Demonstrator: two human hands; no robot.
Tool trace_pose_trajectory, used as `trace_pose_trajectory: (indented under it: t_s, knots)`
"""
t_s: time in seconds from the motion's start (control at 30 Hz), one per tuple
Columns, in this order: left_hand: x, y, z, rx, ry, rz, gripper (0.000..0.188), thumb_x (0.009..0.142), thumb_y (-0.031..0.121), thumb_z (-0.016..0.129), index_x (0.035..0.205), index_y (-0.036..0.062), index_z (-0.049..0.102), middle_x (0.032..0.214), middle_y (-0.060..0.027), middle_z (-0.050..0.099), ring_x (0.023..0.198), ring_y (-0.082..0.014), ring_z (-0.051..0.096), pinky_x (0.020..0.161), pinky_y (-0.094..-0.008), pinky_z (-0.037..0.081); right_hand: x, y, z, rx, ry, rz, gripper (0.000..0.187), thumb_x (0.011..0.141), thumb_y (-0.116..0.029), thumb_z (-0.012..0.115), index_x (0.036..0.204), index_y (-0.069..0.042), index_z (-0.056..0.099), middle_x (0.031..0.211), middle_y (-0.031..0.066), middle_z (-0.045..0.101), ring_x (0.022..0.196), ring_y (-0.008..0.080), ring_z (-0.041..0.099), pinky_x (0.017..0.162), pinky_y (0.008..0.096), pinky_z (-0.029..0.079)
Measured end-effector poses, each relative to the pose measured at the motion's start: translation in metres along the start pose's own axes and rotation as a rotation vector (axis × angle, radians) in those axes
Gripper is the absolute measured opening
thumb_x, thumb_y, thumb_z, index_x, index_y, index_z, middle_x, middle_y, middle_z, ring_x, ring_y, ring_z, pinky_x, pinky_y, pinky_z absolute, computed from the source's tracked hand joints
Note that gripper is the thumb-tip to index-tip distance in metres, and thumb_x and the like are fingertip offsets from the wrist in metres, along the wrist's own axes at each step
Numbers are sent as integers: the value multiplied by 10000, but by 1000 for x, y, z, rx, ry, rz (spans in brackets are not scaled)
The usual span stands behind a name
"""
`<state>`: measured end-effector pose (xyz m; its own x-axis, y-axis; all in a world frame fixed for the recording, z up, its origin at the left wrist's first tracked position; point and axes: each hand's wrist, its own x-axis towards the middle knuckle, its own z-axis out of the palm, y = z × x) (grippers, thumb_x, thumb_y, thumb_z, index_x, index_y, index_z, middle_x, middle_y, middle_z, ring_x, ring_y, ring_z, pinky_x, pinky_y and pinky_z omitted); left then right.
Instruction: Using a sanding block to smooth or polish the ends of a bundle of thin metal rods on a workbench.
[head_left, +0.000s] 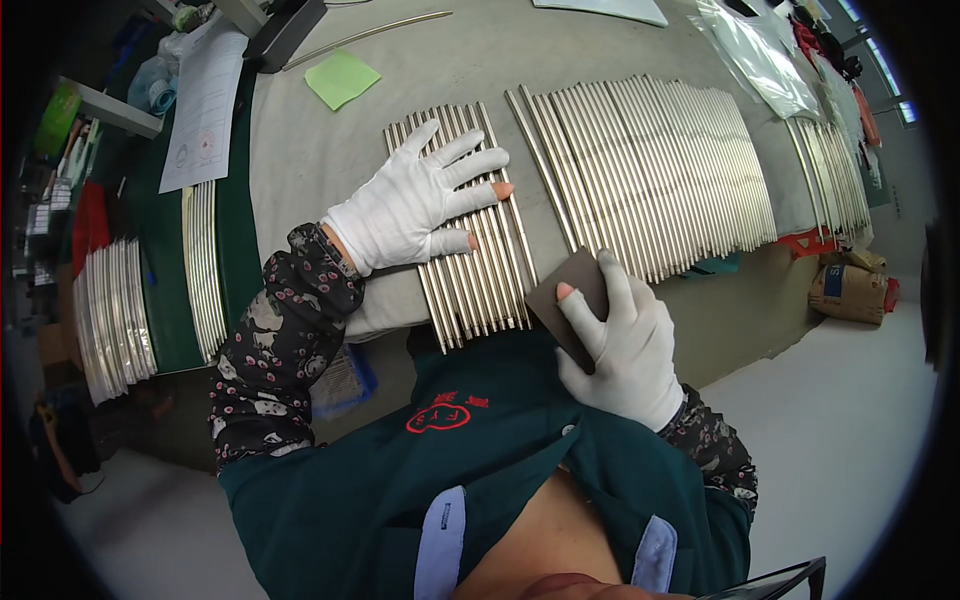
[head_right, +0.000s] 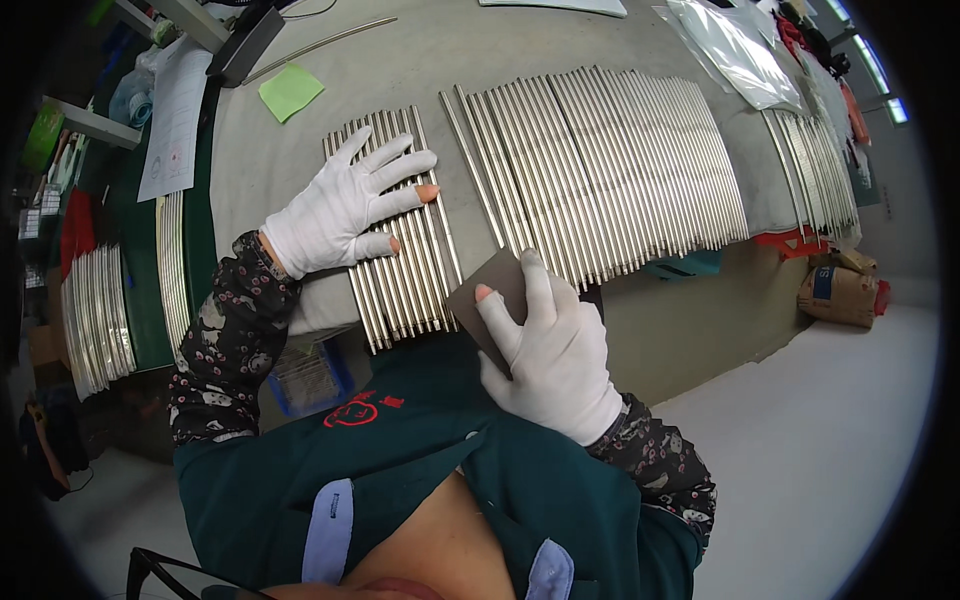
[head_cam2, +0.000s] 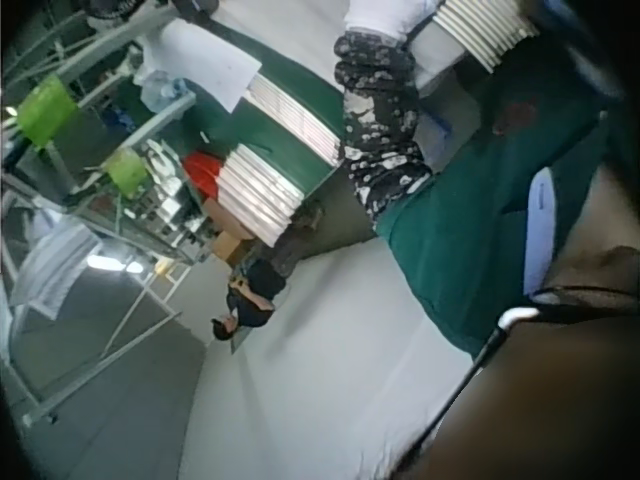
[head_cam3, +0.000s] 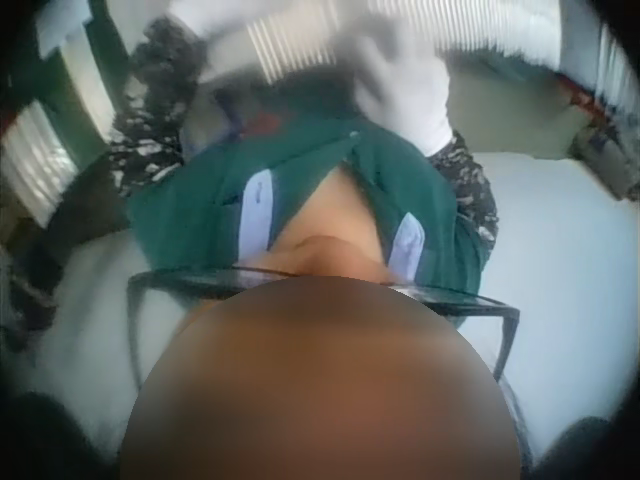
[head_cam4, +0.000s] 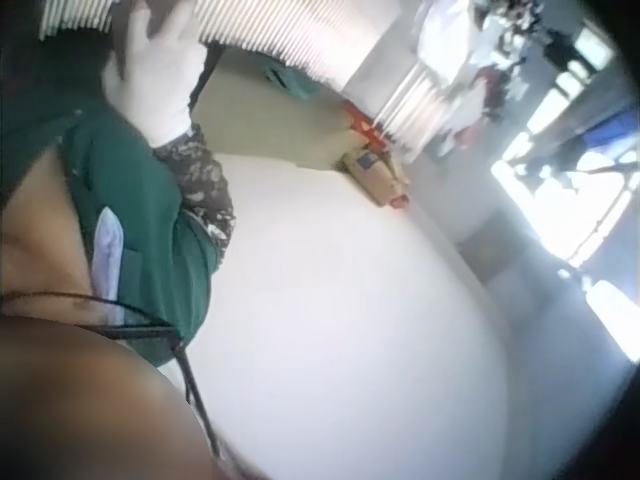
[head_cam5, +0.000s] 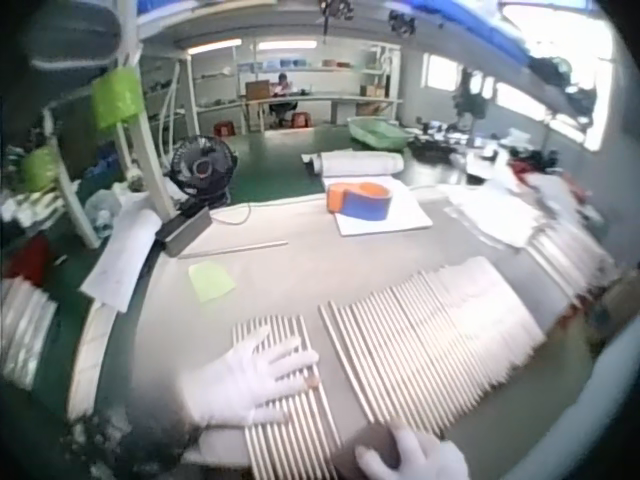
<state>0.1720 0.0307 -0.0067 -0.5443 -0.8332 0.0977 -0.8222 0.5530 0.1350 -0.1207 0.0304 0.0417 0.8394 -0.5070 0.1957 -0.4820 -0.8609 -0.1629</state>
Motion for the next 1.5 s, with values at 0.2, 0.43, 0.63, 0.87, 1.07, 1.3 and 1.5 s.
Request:
trace_pose_trajectory:
  t_s: [0.2,0.43,0.63,0.87,1.07,1.3,1.5]
  knots:
    - [-2,-1,0,-1,24,16,613,934,575,432,1374,151,482,1500,-114,381,1401,-363,312,1122,-601,203,9,20,-15,-36,267,98,600,600,-164,765,1178,-117,613,1283,281,491,1010,375,570,810,442,491]
    - [7,5,-11,-75,111,48,573,921,565,468,1190,63,533,1232,-152,514,1255,-357,471,1126,-613,215,-30,43,-17,-97,260,275,623,615,-141,745,1221,-124,601,1314,261,483,1073,384,529,899,454,459]
    - [23,12,-10,7,76,52,625,865,531,531,1271,56,516,1186,-134,530,1263,-351,460,1125,-615,227,-38,52,-12,-95,361,311,641,620,-150,744,1241,-121,588,1334,268,468,1086,390,512,913,457,450]
    - [35,10,-8,-17,124,52,639,862,501,551,1309,49,484,1404,-174,434,1344,-366,387,1115,-623,237,-39,51,-11,-85,331,301,658,613,-153,751,1248,-116,583,1334,275,465,1077,388,514,914,459,447]
    - [19,5,-10,12,19,13,658,864,468,560,1363,53,455,1492,-185,358,1387,-371,335,1117,-620,230,-38,50,-6,-27,284,278,657,613,-140,746,1248,-108,581,1333,275,468,1085,391,516,914,458,443]
    - [-1,-4,0,50,5,-77,676,885,362,530,1462,60,349,1534,-157,316,1423,-356,285,1149,-585,187,-36,49,-1,-30,282,275,655,615,-123,742,1249,-101,577,1333,273,471,1098,386,514,920,459,441]
    - [24,4,4,93,41,-82,649,901,335,534,1453,48,349,1519,-176,336,1403,-352,322,1132,-580,229,-27,39,1,27,268,214,673,598,-144,767,1243,-121,578,1335,262,465,1072,385,525,901,462,453]
